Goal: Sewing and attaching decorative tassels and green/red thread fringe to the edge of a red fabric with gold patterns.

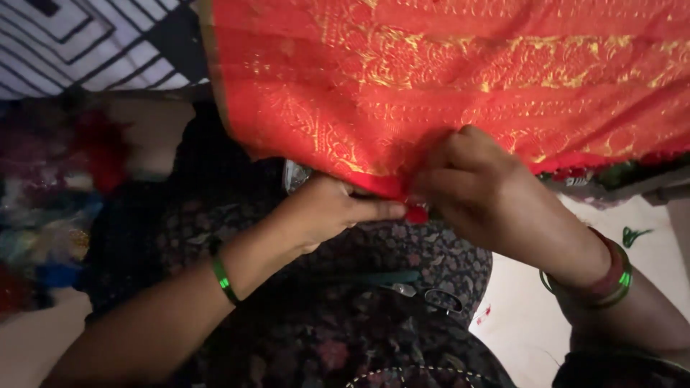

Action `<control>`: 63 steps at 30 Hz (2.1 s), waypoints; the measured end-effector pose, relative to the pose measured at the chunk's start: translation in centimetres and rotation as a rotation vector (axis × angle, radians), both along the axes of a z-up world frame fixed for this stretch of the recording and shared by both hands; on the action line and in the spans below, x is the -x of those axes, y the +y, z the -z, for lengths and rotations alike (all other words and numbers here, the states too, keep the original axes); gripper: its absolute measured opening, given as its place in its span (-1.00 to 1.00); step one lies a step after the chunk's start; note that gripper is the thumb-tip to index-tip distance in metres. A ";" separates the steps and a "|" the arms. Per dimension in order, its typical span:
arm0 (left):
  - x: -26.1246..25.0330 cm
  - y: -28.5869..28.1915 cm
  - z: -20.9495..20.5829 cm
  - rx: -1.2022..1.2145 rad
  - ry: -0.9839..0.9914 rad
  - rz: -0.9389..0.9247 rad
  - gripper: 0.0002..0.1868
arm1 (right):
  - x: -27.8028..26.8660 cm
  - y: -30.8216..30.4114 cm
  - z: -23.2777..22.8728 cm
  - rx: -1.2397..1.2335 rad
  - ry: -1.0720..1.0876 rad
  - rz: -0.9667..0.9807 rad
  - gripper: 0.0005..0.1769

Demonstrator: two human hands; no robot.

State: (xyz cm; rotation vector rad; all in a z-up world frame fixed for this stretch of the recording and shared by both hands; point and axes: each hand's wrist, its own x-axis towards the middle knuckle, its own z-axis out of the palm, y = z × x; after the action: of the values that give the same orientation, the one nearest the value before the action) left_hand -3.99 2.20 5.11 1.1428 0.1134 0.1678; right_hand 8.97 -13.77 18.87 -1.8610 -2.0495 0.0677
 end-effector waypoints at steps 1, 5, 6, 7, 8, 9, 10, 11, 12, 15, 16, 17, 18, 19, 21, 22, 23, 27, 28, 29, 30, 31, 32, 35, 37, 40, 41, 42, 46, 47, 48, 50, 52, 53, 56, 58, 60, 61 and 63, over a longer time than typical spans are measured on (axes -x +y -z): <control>-0.2 0.1 0.5 -0.065 -0.061 -0.045 -0.57 | 0.5 0.7 -0.5 -0.019 -0.061 -0.042 -0.67; -0.7 0.1 4.3 -0.076 -0.199 -0.119 -0.71 | 0.9 2.8 -1.2 -0.089 -0.300 -0.216 -0.64; -0.6 -0.1 4.4 -0.075 -0.204 -0.123 -0.71 | 0.6 3.4 -1.1 -0.088 -0.306 -0.220 -0.64; -0.5 -0.4 4.5 -0.269 -0.147 -0.193 -0.79 | 0.3 3.9 -1.0 -0.068 -0.311 -0.288 -0.68; -0.5 -0.7 4.6 -0.461 -0.087 -0.263 -0.86 | -0.1 4.4 -0.8 -0.047 -0.316 -0.356 -0.71; -0.6 -1.3 5.6 -0.458 -0.093 -0.265 -0.86 | -0.1 5.1 -0.9 -0.043 -0.322 -0.357 -0.71; -0.7 -1.9 6.7 -0.419 -0.132 -0.324 -0.89 | -0.1 5.8 -0.9 -0.004 -0.309 -0.425 -0.73; -0.8 -2.5 7.7 -0.380 -0.171 -0.388 -0.89 | -0.2 6.6 -0.9 0.035 -0.297 -0.496 -0.73; -0.5 -2.7 7.1 -0.377 -0.177 -0.393 -0.89 | -0.1 7.0 -0.7 0.038 -0.303 -0.501 -0.73; 0.1 -3.0 5.6 -0.386 -0.242 -0.545 -0.88 | 0.4 8.1 -0.1 0.059 -0.358 -0.518 -0.72; 0.2 -3.0 5.4 -0.392 -0.193 -0.605 -0.90 | 0.6 8.2 0.1 0.053 -0.391 -0.458 -0.71; 0.2 -2.9 5.2 -0.400 -0.142 -0.663 -0.91 | 0.8 8.3 0.3 0.045 -0.423 -0.396 -0.71; 0.3 -2.6 4.4 -0.403 -0.146 -0.665 -0.91 | 0.8 8.3 0.4 0.042 -0.427 -0.398 -0.71; 0.5 -2.5 3.6 -0.510 -0.127 -0.752 -0.91 | 0.9 8.2 0.6 0.066 -0.517 -0.314 -0.76; 1.3 -2.2 1.3 -0.623 -0.109 -0.832 -0.90 | 0.9 7.8 0.8 0.086 -0.603 -0.222 -0.80; 1.9 -2.0 -0.3 -0.979 -0.285 -0.913 -0.85 | 0.8 7.5 0.8 0.114 -0.628 -0.168 -0.83; 2.4 -1.9 -1.8 -1.336 -0.472 -0.966 -0.78 | 0.7 7.1 0.8 0.144 -0.652 -0.111 -0.85; 0.2 -3.5 2.1 -1.014 -0.308 -0.863 -0.87 | 1.9 4.4 -1.2 -0.036 -0.413 -0.182 -0.70; -0.4 -3.6 3.9 -0.585 -0.144 -0.652 -0.89 | 1.5 3.1 -0.3 -0.097 -0.278 -0.109 -0.70; -1.0 -3.8 5.7 -0.162 0.015 -0.426 -0.90 | 1.2 1.8 0.7 -0.156 -0.140 -0.039 -0.70; -0.9 -4.1 6.0 -0.158 0.017 -0.429 -0.90 | 1.1 1.4 1.9 -0.152 -0.138 -0.043 -0.70; -0.8 -4.4 6.3 0.088 -0.124 -0.362 -0.91 | 1.0 0.8 3.2 -0.083 0.010 0.085 -0.74; -0.7 -4.7 6.5 0.335 -0.263 -0.290 -0.92 | 1.0 0.2 4.5 -0.011 0.158 0.212 -0.78; -0.8 -5.8 7.4 0.319 -0.250 -0.409 -0.95 | 0.7 -0.8 5.6 0.004 0.312 0.206 -0.78; -0.5 -5.7 7.0 0.278 -0.229 -0.421 -0.94 | -0.5 -1.8 6.0 -0.039 0.215 0.147 -0.77; 0.3 -5.2 6.1 0.129 -0.197 -0.467 -0.94 | -0.6 -2.1 5.0 -0.072 -0.003 -0.010 -0.71; 0.4 -5.0 5.7 0.025 -0.187 -0.486 -0.94 | -0.4 -2.2 4.4 -0.060 -0.127 -0.095 -0.66; 0.7 -4.7 5.2 0.020 -0.189 -0.488 -0.94 | 0.2 -1.6 3.3 -0.065 -0.128 -0.096 -0.66; 1.5 -4.1 4.1 -0.457 -0.169 -0.630 -0.91 | 1.6 1.1 0.4 -0.075 -0.301 -0.244 -0.58; 1.5 -4.0 4.0 -0.648 -0.166 -0.708 -0.90 | 1.6 1.9 0.0 -0.072 -0.348 -0.264 -0.55; 1.4 -3.9 3.6 -0.650 -0.175 -0.691 -0.90 | 1.5 2.9 0.4 -0.073 -0.351 -0.246 -0.55; 1.4 -3.7 2.8 -0.826 -0.200 -0.822 -0.77 | 1.3 4.9 1.2 -0.027 -0.451 -0.220 -0.70; 2.3 -3.3 -0.3 -1.199 -0.291 -0.919 -0.82 | 1.4 5.7 2.4 -0.033 -0.510 -0.172 -0.81; 2.9 -3.0 -1.7 -1.574 -0.374 -1.006 -0.86 | 1.4 6.3 3.2 -0.036 -0.563 -0.135 -0.92; 2.2 -3.1 -0.5 -1.568 -0.330 -0.934 -0.89 | 1.4 5.0 2.2 -0.145 -0.455 -0.105 -0.84; 1.1 -3.4 1.3 -1.087 -0.114 -0.802 -0.86 | 1.1 2.8 2.4 -0.198 -0.362 -0.072 -0.81; -0.1 -3.3 3.7 -0.610 0.082 -0.636 -0.82 | 0.6 1.4 3.1 -0.251 -0.278 -0.040 -0.79; -0.4 -3.1 5.4 -0.120 0.029 -0.477 -0.86 | 0.6 0.8 3.8 -0.203 -0.152 -0.007 -0.78; -0.8 -3.3 7.1 0.367 -0.007 -0.292 -0.90 | 0.2 -0.4 4.9 -0.154 -0.021 0.041 -0.78</control>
State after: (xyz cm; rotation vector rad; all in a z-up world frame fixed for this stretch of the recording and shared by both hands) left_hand -3.18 -1.15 -1.98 0.7556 0.2931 0.3941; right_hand 8.74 -14.12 13.99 -1.8157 -1.9693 -0.1171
